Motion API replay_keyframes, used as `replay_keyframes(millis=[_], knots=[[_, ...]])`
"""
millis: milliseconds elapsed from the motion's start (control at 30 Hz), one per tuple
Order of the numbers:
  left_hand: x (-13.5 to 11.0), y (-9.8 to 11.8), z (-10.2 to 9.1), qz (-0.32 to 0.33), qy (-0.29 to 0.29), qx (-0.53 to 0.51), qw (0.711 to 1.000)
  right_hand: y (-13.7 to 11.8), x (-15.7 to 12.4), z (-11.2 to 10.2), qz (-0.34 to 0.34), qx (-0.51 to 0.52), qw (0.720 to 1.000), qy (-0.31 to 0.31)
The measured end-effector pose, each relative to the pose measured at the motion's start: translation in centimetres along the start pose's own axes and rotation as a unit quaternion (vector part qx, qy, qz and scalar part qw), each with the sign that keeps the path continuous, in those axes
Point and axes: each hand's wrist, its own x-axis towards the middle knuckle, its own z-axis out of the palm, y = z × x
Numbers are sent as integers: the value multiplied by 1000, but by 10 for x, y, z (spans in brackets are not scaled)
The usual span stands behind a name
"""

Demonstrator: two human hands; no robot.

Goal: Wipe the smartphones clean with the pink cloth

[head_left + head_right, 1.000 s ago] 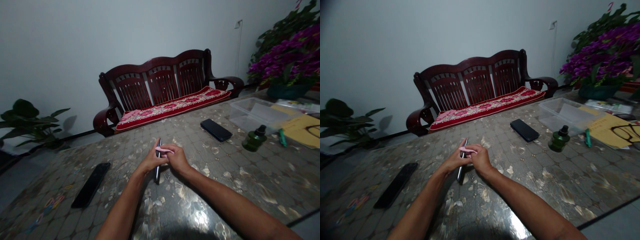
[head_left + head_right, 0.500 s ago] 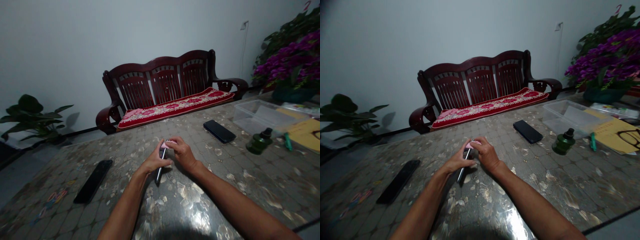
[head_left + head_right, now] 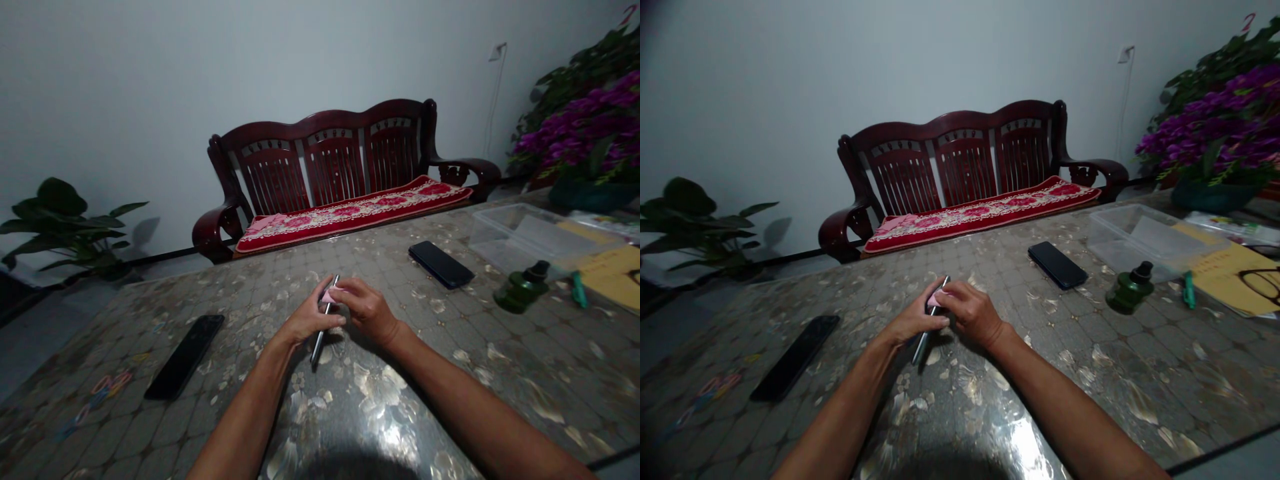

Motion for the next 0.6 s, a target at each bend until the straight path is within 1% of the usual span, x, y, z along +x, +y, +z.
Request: replay_keyframes(millis=[67, 167, 233, 300, 400, 500, 600], knots=[[1, -1, 0, 2, 5, -2, 1000, 3, 2, 1, 39, -10, 999, 0], [2, -2, 0, 9, 7, -8, 1000, 7, 3, 2, 83, -21, 996, 19], [2, -3, 0, 11, 7, -7, 1000, 8, 2, 3, 84, -21, 996, 34], [1, -2, 0, 15, 11, 0, 1000, 8, 0, 3, 61, -14, 997, 43], [0, -1, 1, 24, 19, 9, 999, 7, -2, 2, 30, 2, 999, 40], [-1, 1, 3, 28, 19, 12, 999, 7, 0, 2, 59, 2, 998, 39], [-1, 2, 5, 38, 14, 10, 999, 6, 5, 0, 91, -4, 994, 52]])
